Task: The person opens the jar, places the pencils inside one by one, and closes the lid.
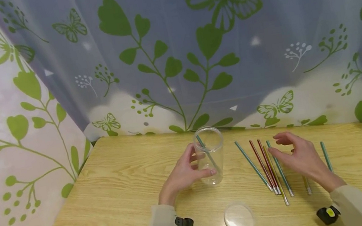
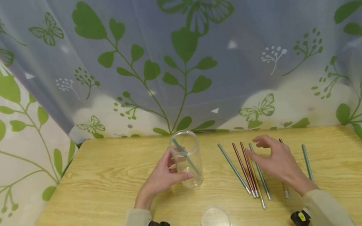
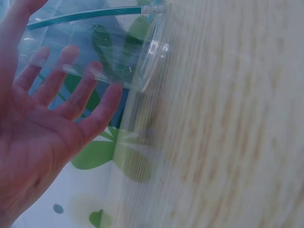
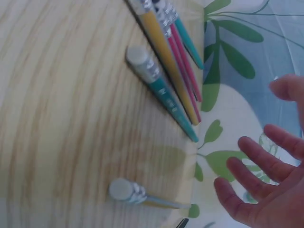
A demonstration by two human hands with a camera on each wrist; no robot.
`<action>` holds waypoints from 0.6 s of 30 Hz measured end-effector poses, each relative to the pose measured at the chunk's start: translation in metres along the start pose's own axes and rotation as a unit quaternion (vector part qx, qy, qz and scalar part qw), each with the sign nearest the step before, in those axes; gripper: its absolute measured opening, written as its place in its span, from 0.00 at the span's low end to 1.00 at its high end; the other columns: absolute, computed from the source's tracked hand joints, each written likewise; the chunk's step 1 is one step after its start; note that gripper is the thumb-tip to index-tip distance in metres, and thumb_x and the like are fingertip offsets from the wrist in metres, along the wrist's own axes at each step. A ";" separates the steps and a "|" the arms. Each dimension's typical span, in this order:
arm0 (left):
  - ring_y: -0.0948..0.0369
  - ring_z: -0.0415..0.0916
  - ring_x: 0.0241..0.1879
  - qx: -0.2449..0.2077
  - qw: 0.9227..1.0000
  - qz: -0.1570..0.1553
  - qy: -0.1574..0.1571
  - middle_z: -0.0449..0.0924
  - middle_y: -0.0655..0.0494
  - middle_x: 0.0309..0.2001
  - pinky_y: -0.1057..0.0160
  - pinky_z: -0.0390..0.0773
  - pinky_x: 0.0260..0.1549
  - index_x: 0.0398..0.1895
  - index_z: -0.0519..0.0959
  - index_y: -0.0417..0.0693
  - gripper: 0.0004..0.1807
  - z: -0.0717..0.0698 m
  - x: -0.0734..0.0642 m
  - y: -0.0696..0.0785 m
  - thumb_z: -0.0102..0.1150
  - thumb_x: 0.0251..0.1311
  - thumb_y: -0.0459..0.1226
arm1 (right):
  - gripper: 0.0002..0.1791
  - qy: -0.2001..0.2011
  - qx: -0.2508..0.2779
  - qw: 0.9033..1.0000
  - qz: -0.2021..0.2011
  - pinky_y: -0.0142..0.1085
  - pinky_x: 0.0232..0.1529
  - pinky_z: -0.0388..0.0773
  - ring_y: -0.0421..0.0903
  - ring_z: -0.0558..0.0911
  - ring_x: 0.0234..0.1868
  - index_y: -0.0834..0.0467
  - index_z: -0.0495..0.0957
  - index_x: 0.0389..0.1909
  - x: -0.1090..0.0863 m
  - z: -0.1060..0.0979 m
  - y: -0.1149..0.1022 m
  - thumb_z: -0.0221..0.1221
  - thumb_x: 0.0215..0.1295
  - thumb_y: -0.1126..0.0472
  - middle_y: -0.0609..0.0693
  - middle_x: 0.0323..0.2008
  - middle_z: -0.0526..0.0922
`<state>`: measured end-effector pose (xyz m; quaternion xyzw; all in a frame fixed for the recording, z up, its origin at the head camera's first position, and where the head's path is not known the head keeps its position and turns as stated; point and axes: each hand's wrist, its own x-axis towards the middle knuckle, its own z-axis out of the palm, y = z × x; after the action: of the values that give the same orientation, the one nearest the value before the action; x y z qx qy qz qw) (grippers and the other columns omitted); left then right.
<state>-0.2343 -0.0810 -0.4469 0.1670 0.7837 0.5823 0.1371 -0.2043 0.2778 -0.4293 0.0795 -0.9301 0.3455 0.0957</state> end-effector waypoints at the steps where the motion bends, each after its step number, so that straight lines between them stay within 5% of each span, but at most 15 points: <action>1: 0.52 0.68 0.72 0.000 1.000 0.001 0.000 0.67 0.66 0.70 0.43 0.74 0.66 0.67 0.67 0.70 0.41 0.000 0.000 0.000 0.80 0.51 0.47 | 0.27 -0.006 -0.004 1.000 0.002 0.60 0.49 0.79 0.65 0.80 0.58 0.60 0.74 0.63 0.001 -0.001 0.002 0.61 0.73 0.47 0.67 0.56 0.82; 9: 0.51 0.68 0.72 -0.008 1.000 0.002 0.000 0.68 0.63 0.70 0.43 0.75 0.65 0.70 0.66 0.64 0.43 0.000 0.001 0.000 0.79 0.52 0.45 | 0.27 -0.081 -0.071 0.994 0.006 0.62 0.48 0.80 0.68 0.81 0.55 0.62 0.74 0.64 0.002 0.001 0.016 0.61 0.73 0.49 0.67 0.56 0.82; 18: 0.52 0.68 0.72 -0.009 1.000 0.013 -0.006 0.67 0.62 0.71 0.45 0.73 0.68 0.72 0.65 0.58 0.44 0.000 0.001 -0.002 0.79 0.53 0.44 | 0.25 -0.107 -0.116 0.988 0.002 0.54 0.38 0.84 0.63 0.85 0.46 0.67 0.78 0.57 0.002 0.007 0.020 0.64 0.69 0.54 0.67 0.52 0.84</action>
<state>-0.2359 -0.0811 -0.4486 0.1795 0.7754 0.5900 0.1362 -0.2111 0.2884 -0.4465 0.1026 -0.9689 0.2250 0.0039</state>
